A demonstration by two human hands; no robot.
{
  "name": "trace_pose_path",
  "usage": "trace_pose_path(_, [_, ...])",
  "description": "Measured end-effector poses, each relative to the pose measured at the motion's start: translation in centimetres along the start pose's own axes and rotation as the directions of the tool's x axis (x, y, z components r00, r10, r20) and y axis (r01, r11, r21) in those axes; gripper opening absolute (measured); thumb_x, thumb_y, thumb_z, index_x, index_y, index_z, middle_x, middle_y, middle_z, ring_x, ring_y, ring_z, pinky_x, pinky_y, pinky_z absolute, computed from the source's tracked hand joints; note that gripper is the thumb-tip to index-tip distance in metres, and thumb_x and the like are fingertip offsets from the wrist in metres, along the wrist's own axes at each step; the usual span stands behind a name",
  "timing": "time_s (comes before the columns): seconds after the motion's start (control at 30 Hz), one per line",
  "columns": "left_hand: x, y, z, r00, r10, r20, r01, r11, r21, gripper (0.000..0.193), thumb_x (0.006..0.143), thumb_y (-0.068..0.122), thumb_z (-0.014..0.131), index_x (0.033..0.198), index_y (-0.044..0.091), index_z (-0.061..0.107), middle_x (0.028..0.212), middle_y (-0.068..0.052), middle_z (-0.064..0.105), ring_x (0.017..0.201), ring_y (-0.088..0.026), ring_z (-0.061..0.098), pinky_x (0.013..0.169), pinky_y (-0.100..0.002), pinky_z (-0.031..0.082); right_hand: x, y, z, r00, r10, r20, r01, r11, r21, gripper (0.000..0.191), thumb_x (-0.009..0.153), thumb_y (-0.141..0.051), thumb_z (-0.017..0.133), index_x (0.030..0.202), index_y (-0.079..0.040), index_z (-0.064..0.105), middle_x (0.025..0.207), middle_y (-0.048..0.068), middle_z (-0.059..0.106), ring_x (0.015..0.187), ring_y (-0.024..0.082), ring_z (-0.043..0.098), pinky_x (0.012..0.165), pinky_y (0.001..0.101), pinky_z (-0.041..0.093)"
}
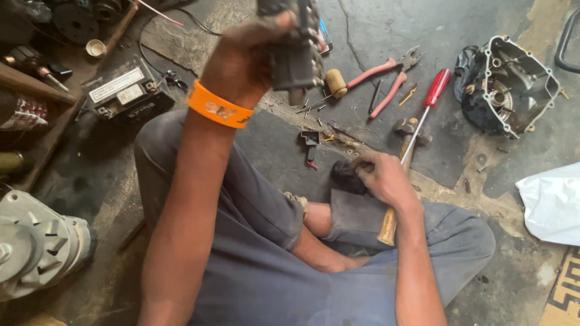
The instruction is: The person sits cross-legged on the workshop floor working on a small engine component held in their lap. They fit small parts onto the component by hand, then pick up a screwdriver and use it on the part, occasionally repositioning the component while working.
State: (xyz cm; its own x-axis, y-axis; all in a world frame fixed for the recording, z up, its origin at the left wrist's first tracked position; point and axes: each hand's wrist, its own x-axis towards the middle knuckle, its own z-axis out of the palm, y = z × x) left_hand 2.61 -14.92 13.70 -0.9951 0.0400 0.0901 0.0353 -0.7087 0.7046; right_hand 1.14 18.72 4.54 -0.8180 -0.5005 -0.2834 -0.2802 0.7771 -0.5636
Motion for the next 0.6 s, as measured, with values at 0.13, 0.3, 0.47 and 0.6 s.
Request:
trace_pose_path(0.13, [-0.3, 0.3, -0.1, 0.989, 0.052, -0.139, -0.038, 0.994, 0.101, 0.038, 0.091, 0.032, 0.077, 0.112, 0.001, 0.068, 0.096, -0.01, 0.071, 0.086, -0.02, 0.073, 0.071, -0.038, 0.062, -0.5, -0.1, 0.0, 0.999, -0.044, -0.023, 0.041, 0.992, -0.12, 0.026, 0.08, -0.005, 0.071, 0.105, -0.004, 0.078, 0.098, 0.019, 0.077, 0.092, 0.034, 0.074, 0.083, 0.0407, 0.057])
trace_pose_path(0.3, [1.8, -2.8, 0.3, 0.958, 0.128, -0.255, -0.072, 0.973, 0.218, 0.042, 0.08, 0.03, 0.082, 0.11, 0.003, 0.07, 0.091, -0.006, 0.072, 0.08, -0.016, 0.074, 0.071, -0.029, 0.064, 0.6, -0.7, -0.8, 0.963, -0.064, -0.263, 0.064, 0.998, -0.008, 0.028, 0.087, -0.007, 0.067, 0.113, -0.001, 0.074, 0.107, 0.018, 0.075, 0.099, 0.03, 0.075, 0.089, 0.0385, 0.056])
trace_pose_path(0.47, [2.9, -5.0, 0.4, 0.944, 0.2, -0.263, -0.17, 0.976, 0.133, 0.039, 0.079, 0.019, 0.085, 0.109, 0.0, 0.07, 0.095, -0.008, 0.074, 0.081, -0.017, 0.074, 0.075, -0.029, 0.063, 6.7, -0.6, 0.1, 0.979, -0.012, -0.201, 0.013, 1.0, 0.003, 0.028, 0.091, -0.012, 0.069, 0.117, -0.002, 0.074, 0.106, 0.018, 0.075, 0.099, 0.03, 0.075, 0.088, 0.0385, 0.055])
trace_pose_path(0.6, [2.8, -5.6, 0.5, 0.934, 0.205, -0.291, -0.181, 0.978, 0.108, 0.037, 0.077, 0.015, 0.086, 0.107, -0.002, 0.07, 0.095, -0.009, 0.075, 0.081, -0.016, 0.074, 0.074, -0.03, 0.063, 10.3, 0.5, 2.5, 0.979, -0.033, -0.2, 0.023, 0.999, -0.049, 0.048, 0.085, -0.01, 0.067, 0.132, -0.004, 0.068, 0.1, 0.021, 0.071, 0.092, 0.035, 0.07, 0.082, 0.0436, 0.054])
